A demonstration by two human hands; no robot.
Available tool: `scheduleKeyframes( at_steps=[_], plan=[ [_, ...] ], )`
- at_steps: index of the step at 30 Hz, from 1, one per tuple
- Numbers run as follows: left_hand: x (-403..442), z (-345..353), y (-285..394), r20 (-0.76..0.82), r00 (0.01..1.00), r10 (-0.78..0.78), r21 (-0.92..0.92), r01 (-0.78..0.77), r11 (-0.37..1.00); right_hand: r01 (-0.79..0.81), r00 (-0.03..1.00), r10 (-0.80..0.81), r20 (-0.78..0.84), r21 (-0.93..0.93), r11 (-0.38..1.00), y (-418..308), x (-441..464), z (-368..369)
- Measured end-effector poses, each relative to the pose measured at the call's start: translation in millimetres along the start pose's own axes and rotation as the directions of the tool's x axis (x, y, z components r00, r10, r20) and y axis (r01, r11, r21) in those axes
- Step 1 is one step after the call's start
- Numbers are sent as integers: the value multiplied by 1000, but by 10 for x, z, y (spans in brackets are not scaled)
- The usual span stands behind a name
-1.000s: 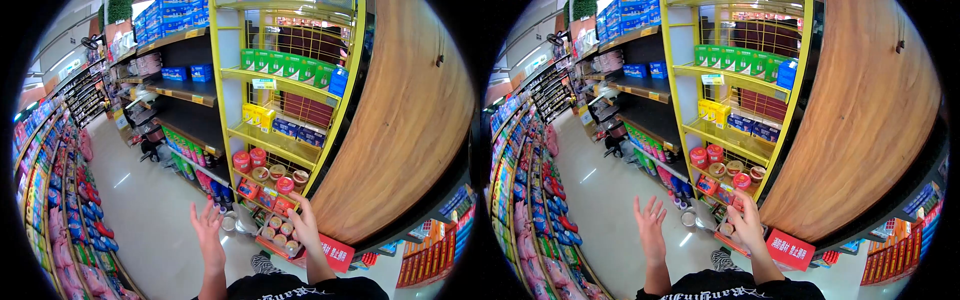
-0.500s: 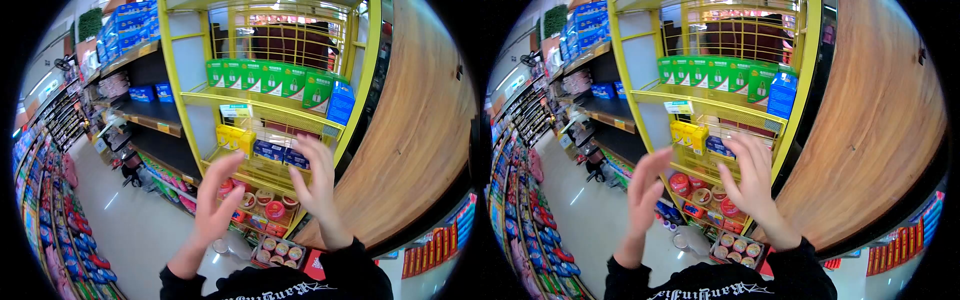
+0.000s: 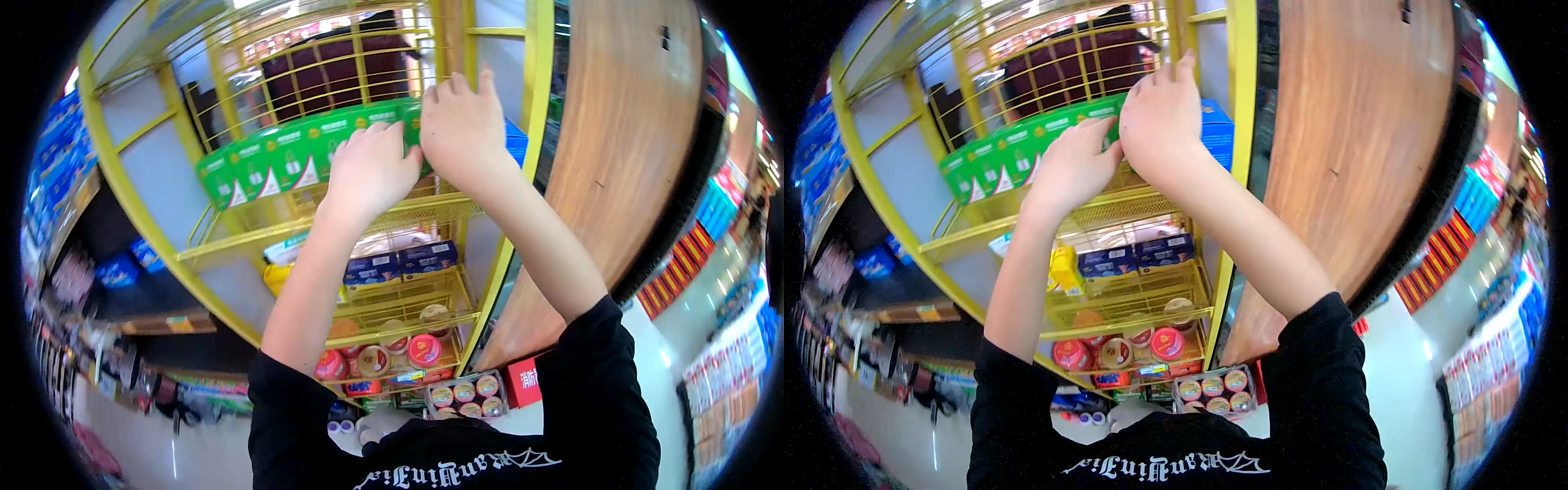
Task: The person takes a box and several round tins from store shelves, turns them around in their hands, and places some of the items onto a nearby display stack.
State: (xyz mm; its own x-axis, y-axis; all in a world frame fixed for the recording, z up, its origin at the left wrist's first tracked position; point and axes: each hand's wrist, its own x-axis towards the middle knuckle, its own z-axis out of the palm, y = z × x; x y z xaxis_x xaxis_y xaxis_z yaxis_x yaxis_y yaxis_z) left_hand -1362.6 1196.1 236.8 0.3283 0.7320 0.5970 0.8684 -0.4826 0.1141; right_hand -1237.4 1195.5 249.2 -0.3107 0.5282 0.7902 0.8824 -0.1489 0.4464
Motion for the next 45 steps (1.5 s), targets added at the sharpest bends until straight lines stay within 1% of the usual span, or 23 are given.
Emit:
scheduleKeyframes(
  at_steps=[2,4,9,12,15,16,18,20,22,23,25,26,28,30,32,33,34,36,38,40,41,43,45],
  plan=[
    [32,91,-25,-86,993,82,-29,-84,996,52,992,-48,114,-36,998,26,24,-45],
    [-7,40,29,15,999,-31,40,30,999,24,953,-48,300,82,996,38,27,-141],
    [-116,20,-19,-10,999,49,-27,-49,998,-30,954,5,300,79,996,36,-113,-296],
    [-139,-33,-85,44,999,-2,-80,5,997,10,960,-73,270,227,974,-23,-101,-367],
    [-211,39,-206,-62,998,23,-74,-28,997,-80,994,45,101,378,922,-187,-217,-415],
    [-270,45,-197,-216,975,47,-42,-57,997,-132,991,121,52,449,884,-225,-279,-409],
    [-330,-28,-123,-366,931,-16,-162,-46,986,-125,976,213,-54,662,739,-273,-409,-401],
    [-421,-147,-64,-365,931,-12,-241,-82,967,-94,946,292,-141,742,664,-347,-517,-417],
    [-515,-223,-9,-583,806,99,-170,-241,956,-86,935,352,-43,935,343,-336,-597,-548],
    [-593,-283,77,-581,806,111,-185,-264,947,-84,935,353,-19,958,275,-301,-657,-651],
    [-800,-399,330,-550,834,-55,-567,-324,758,5,936,348,-42,994,107,-209,-801,-851],
    [-863,-403,423,-546,836,-45,-574,-335,748,72,925,374,-60,997,-17,-174,-886,-949],
    [-975,-415,636,-689,718,102,-538,-600,592,140,905,408,-123,990,-12,-10,-1097,-1146],
    [-1094,-407,967,-693,714,103,-574,-632,521,197,904,388,-177,980,-14,253,-1405,-1381],
    [-1180,-357,1278,-733,656,179,-629,-754,186,199,861,482,-164,980,-22,450,-1760,-1588],
    [-1268,-238,1449,-727,670,147,-636,-739,222,192,835,530,-146,981,-33,550,-1953,-1698],
    [-1359,-193,1686,-705,697,133,-692,-717,87,169,806,582,-107,984,-54,648,-2155,-1832],
    [-1596,-197,2009,-549,793,265,-826,-562,-30,118,751,658,-55,992,-52,866,-2553,-2099],
    [-1777,-109,2394,-580,731,361,-810,-565,-156,-45,738,674,29,999,5,1126,-2970,-2381],
    [-2052,-82,2928,-544,770,334,-835,-460,-301,-140,720,690,69,989,47,1346,-3336,-2663],
    [-2135,-90,3138,-540,772,334,-835,-445,-324,-154,683,727,74,987,44,1443,-3538,-2771],
    [-2284,-100,3518,-601,651,464,-798,-518,-307,-201,617,786,28,972,123,1640,-3936,-2987],
    [-2551,-85,3902,-577,632,517,-817,-443,-370,-247,542,840,4,957,155,1735,-4314,-3278]
  ],
)
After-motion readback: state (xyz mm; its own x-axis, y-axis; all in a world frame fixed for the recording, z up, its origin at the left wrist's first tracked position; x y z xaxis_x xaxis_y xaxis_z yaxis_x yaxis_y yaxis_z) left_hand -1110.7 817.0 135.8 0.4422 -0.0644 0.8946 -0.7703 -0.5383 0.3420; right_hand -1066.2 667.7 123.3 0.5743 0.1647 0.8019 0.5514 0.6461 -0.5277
